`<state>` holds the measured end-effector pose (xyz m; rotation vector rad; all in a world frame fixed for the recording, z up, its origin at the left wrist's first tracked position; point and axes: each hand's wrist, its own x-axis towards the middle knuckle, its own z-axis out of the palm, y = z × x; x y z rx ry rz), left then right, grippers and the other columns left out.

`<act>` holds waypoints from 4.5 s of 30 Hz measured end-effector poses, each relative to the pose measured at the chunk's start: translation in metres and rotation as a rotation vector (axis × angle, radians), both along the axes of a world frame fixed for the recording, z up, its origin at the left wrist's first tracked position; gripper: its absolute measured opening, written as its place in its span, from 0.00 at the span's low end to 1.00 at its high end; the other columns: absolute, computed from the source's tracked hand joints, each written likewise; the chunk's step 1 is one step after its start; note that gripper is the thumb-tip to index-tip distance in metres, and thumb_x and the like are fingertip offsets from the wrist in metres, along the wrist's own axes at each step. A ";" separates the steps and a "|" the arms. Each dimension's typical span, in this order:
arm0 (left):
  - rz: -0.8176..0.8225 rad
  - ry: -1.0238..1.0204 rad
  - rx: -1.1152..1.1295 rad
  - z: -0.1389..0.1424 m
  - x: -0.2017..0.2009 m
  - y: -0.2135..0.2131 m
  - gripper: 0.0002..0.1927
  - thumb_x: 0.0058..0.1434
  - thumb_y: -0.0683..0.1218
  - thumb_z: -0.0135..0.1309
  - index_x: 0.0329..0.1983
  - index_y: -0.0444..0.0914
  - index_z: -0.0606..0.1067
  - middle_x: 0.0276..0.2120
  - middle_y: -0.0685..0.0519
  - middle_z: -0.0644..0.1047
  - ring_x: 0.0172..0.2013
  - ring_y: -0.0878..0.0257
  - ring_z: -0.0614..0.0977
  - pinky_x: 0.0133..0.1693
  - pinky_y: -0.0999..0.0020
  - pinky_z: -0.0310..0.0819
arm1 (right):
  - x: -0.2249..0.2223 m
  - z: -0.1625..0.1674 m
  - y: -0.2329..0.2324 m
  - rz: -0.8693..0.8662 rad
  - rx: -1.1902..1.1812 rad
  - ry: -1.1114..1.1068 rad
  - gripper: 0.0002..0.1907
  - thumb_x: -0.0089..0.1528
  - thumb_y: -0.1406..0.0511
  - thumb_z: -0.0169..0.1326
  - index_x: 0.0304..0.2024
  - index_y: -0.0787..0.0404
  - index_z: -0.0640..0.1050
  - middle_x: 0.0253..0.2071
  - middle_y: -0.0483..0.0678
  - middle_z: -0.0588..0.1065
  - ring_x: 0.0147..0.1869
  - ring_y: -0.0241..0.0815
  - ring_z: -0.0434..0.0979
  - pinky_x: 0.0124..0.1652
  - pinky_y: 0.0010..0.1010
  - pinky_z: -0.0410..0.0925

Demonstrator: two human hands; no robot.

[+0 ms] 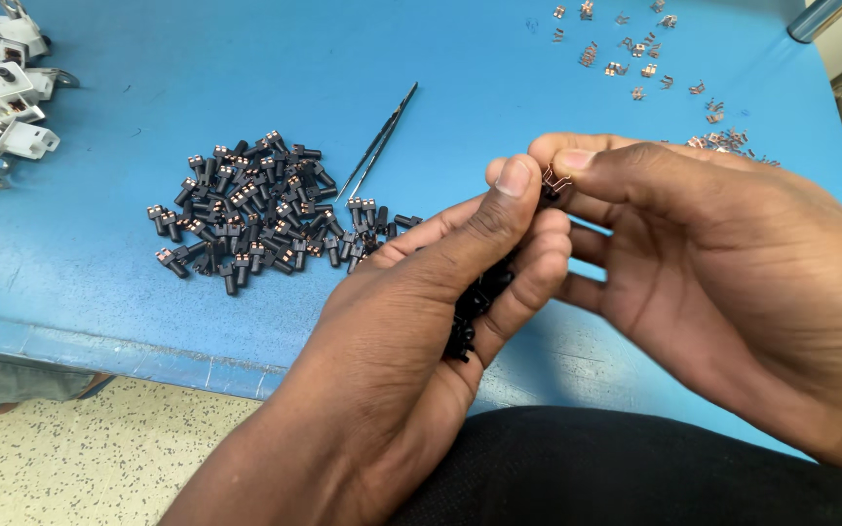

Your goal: The person repeatedly picks small black cylindrical components and copper clips from a blue work surface, presses the clips onto the components, and places the assembled units into a growing pile. The process is performed one at a time by hand.

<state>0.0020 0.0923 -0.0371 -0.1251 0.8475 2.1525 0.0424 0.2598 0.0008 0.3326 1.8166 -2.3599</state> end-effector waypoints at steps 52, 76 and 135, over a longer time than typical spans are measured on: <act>0.116 -0.101 -0.143 -0.008 -0.008 0.004 0.18 0.67 0.49 0.58 0.51 0.29 0.80 0.42 0.52 0.80 0.42 0.68 0.82 0.51 0.76 0.83 | -0.002 -0.007 -0.007 -0.004 0.950 0.361 0.14 0.70 0.61 0.51 0.50 0.59 0.84 0.41 0.43 0.83 0.43 0.33 0.84 0.45 0.27 0.77; 0.233 -0.338 -0.405 0.011 -0.007 0.005 0.20 0.72 0.52 0.40 0.48 0.27 0.66 0.43 0.37 0.77 0.43 0.54 0.86 0.50 0.66 0.85 | 0.038 -0.066 0.090 -0.120 1.603 -0.070 0.19 0.64 0.73 0.51 0.50 0.50 0.87 0.43 0.47 0.82 0.27 0.40 0.77 0.26 0.31 0.73; 0.113 -0.119 -0.340 0.002 -0.012 -0.004 0.19 0.64 0.54 0.60 0.48 0.34 0.76 0.35 0.52 0.76 0.37 0.65 0.79 0.46 0.72 0.83 | -0.045 -0.042 0.038 -0.148 1.361 -0.273 0.14 0.60 0.57 0.62 0.47 0.53 0.83 0.38 0.48 0.84 0.41 0.41 0.86 0.43 0.37 0.77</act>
